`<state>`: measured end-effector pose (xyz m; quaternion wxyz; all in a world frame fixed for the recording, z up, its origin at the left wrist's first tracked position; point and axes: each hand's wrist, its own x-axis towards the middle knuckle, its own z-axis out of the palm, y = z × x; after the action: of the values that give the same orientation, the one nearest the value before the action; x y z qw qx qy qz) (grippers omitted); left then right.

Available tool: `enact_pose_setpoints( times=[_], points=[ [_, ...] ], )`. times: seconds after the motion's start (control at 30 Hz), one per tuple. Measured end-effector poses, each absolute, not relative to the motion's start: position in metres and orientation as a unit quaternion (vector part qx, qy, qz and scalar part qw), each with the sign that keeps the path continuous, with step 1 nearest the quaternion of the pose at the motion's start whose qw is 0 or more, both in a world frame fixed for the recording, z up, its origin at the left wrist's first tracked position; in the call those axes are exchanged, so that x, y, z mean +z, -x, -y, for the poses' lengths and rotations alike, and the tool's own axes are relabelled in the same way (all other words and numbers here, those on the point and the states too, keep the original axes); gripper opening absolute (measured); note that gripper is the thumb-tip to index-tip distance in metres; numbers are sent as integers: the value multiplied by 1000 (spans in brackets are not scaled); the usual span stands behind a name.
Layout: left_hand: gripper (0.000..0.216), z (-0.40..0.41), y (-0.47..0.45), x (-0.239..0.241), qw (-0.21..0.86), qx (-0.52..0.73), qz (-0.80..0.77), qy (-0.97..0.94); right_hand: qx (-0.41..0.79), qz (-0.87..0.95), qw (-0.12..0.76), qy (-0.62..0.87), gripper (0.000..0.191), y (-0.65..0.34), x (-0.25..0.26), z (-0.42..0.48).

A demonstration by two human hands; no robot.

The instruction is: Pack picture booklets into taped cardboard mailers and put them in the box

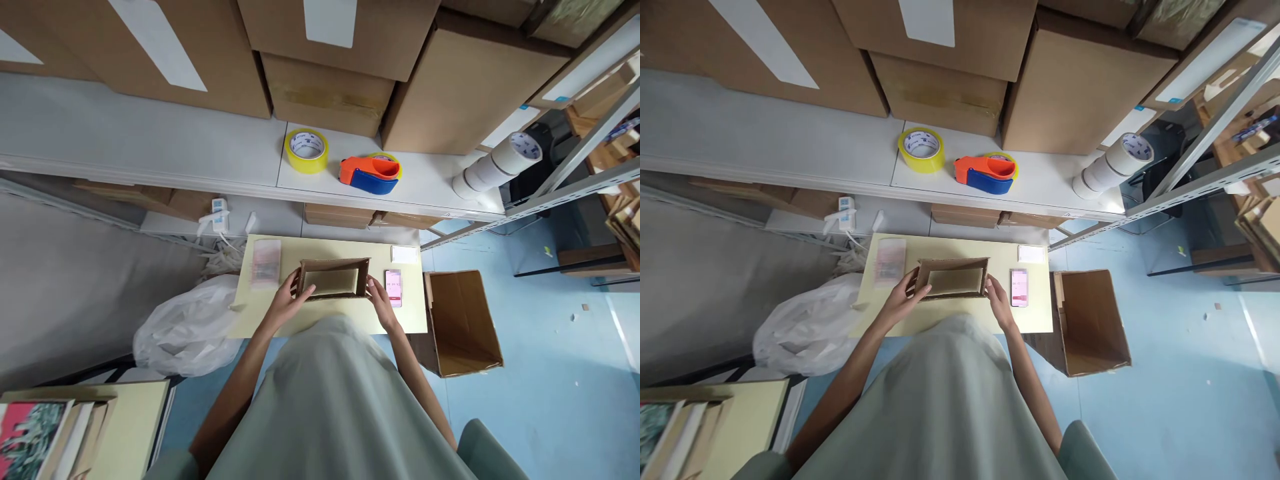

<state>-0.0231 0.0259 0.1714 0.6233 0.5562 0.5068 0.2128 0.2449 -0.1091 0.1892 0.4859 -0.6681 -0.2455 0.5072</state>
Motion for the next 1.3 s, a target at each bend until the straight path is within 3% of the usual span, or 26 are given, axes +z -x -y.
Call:
enact_pose_setpoints(
  times=[0.2, 0.5, 0.9, 1.0, 1.07, 1.17, 1.23, 1.3],
  points=[
    [70, -35, 30, 176, 658, 248, -486, -520, 477, 244, 462, 707, 68, -251, 183, 115],
    [62, -34, 38, 136, 588, 230, -553, -544, 500, 253, 424, 711, 56, -260, 155, 111],
    [62, -33, 30, 134, 557, 240, -559, -565, 489, 295, 403, 715, 53, -271, 157, 106],
    [73, -30, 32, 147, 591, 225, -530, -565, 495, 295, 407, 708, 52, -277, 166, 110],
    [95, -27, 35, 159, 607, 204, -502, -582, 507, 305, 415, 691, 56, -283, 170, 113],
    [122, -26, 37, 174, 593, 171, -462, -636, 538, 336, 416, 651, 80, -291, 172, 117],
    [122, -28, 36, 179, 571, 171, -456, -661, 541, 350, 413, 644, 94, -293, 172, 117],
    [103, -31, 33, 179, 543, 185, -473, -669, 523, 352, 414, 656, 96, -293, 171, 113]
  ],
)
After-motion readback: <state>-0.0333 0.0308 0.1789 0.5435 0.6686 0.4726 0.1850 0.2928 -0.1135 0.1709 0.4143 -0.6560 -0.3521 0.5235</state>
